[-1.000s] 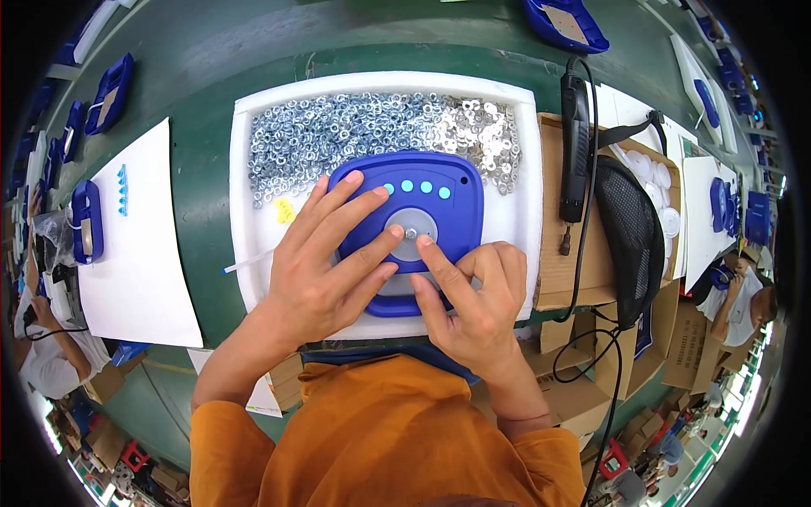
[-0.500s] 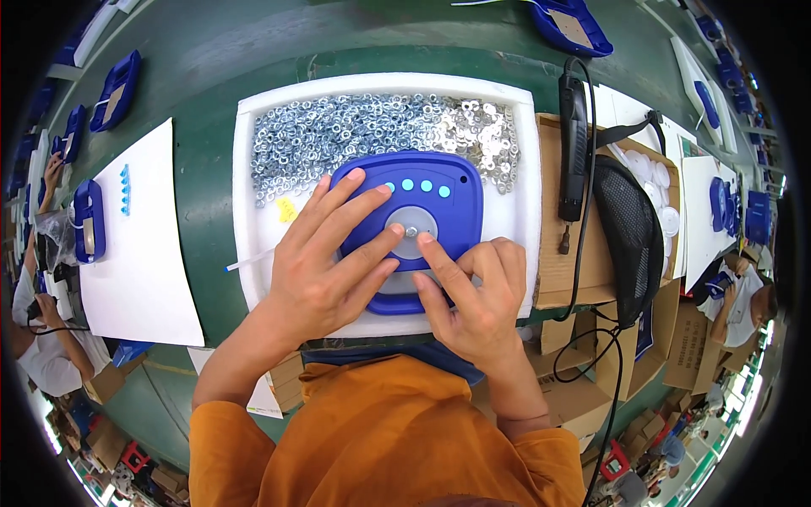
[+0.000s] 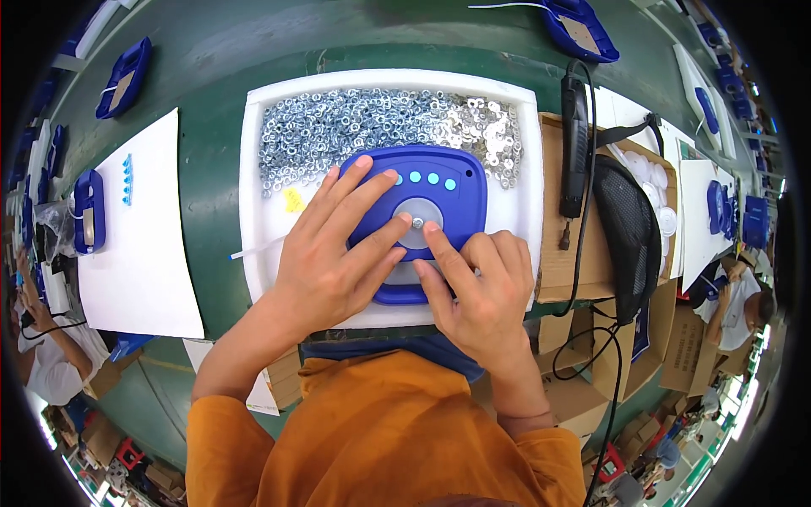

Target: Assembling blue electronic device housings with white plastic components and screws using an electric screwdriver.

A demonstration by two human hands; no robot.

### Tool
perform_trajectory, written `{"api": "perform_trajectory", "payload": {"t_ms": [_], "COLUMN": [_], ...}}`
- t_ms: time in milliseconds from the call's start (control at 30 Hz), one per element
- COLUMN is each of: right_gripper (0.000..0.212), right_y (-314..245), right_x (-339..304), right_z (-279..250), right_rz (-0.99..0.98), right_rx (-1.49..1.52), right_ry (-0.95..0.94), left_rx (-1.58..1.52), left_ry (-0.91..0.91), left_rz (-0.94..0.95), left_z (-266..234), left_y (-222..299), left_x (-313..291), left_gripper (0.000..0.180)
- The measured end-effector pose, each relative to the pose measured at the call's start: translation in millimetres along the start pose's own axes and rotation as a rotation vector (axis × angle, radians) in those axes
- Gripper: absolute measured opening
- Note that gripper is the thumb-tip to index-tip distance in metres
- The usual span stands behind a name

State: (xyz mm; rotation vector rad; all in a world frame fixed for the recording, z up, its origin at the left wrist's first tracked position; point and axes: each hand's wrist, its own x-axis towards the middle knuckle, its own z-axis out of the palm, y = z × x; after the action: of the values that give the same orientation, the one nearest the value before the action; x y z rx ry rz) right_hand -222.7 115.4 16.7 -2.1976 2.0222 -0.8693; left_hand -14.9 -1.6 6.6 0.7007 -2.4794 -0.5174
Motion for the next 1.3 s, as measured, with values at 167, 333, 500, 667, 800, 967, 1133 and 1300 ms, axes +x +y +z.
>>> {"api": "perform_trajectory", "payload": {"t_ms": [167,333,500,667,800,967,1133,1300], "right_gripper": [0.040,0.038,0.039,0.040,0.038,0.037,0.041,0.041], "right_y": [-1,-3,3,1,3,4,7,7], "right_x": [2,-3,-12,-10,-8,-7,-4,-2], "right_z": [1,4,14,11,11,9,7,4], "right_rz": [0.014,0.004,-0.088,-0.057,-0.075,-0.097,-0.119,-0.129], "right_rx": [-0.014,-0.029,-0.021,-0.006,-0.006,-0.015,0.026,0.050], "right_ry": [-0.009,0.017,0.133,0.106,0.087,0.070,0.044,0.025], "left_rx": [-0.004,-0.001,-0.008,-0.007,-0.006,-0.011,-0.008,-0.020], "left_ry": [0.005,0.023,0.023,0.010,-0.002,-0.034,-0.045,-0.050], "left_rz": [0.001,0.002,-0.001,0.005,-0.002,-0.007,-0.008,-0.010], "left_z": [0,1,1,2,1,0,1,0], "left_y": [2,-1,1,-2,-1,-1,-1,0], "left_x": [5,0,-2,-2,-2,-1,-2,-5], "left_gripper": [0.034,0.032,0.032,0.034,0.035,0.036,0.039,0.041]}}
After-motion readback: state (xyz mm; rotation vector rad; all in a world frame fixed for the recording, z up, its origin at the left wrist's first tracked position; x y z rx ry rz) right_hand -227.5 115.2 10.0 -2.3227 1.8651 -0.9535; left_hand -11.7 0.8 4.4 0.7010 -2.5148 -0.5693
